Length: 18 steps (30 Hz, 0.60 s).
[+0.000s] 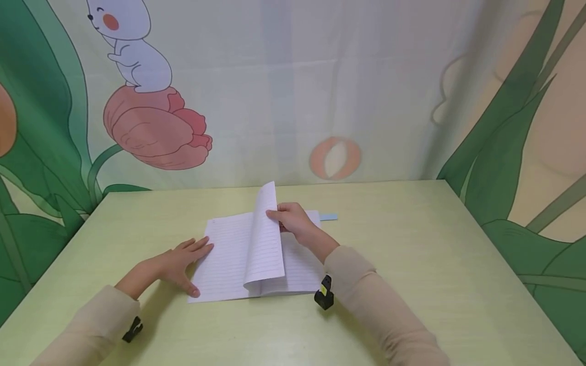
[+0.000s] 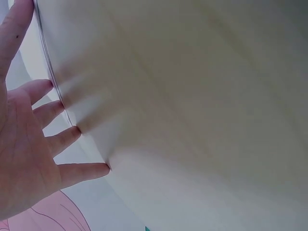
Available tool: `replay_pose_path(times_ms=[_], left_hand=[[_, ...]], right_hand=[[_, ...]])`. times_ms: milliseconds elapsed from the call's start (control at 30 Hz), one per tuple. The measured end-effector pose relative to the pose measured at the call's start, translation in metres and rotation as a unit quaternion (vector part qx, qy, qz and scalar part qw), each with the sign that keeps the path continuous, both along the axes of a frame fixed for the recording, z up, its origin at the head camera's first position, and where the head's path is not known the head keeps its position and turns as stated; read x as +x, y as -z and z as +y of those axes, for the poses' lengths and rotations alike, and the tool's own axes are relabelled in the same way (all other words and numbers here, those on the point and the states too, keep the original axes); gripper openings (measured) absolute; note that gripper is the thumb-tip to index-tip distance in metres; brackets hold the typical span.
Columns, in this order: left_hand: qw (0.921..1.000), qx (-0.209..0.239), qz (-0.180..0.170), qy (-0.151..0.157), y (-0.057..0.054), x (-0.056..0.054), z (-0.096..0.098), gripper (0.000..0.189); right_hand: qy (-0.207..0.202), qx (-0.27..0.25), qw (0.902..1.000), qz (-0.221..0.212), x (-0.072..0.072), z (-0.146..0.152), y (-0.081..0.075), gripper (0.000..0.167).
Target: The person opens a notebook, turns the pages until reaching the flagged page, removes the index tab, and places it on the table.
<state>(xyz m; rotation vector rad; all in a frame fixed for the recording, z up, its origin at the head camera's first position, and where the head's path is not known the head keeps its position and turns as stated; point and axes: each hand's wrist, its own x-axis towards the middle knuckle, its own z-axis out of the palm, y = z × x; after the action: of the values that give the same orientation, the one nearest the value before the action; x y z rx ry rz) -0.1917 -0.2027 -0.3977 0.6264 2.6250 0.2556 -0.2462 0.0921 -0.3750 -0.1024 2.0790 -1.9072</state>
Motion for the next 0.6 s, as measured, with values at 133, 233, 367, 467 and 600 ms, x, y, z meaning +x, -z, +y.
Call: replay_pose_path(times_ms=[133,233,367,467,600], left_hand=[[1.0,0.003,-0.001,-0.002,0.001,-0.001,-0.001,0.108],[1.0,0.005,-0.005,-0.006,0.001,-0.002,-0.001,0.106],[0.9996,0.025,-0.009,-0.012,0.001,-0.004,-0.001,0.094],[0.9983,0.054,-0.013,-0.019,0.0,-0.006,-0.002,0.082],[0.9945,0.094,-0.027,-0.036,-0.001,-0.01,-0.001,0.073]], right_hand=[[-0.009,-0.005,0.9999,-0.005,0.001,-0.013,0.001,0.029],[-0.013,-0.006,0.9998,-0.015,0.002,-0.022,0.003,0.029],[-0.022,-0.011,0.9991,-0.034,0.003,-0.033,0.008,0.03],[-0.032,-0.019,0.9982,-0.048,0.006,-0.04,0.012,0.032],[-0.044,-0.033,0.9966,-0.061,0.007,-0.049,0.019,0.033]])
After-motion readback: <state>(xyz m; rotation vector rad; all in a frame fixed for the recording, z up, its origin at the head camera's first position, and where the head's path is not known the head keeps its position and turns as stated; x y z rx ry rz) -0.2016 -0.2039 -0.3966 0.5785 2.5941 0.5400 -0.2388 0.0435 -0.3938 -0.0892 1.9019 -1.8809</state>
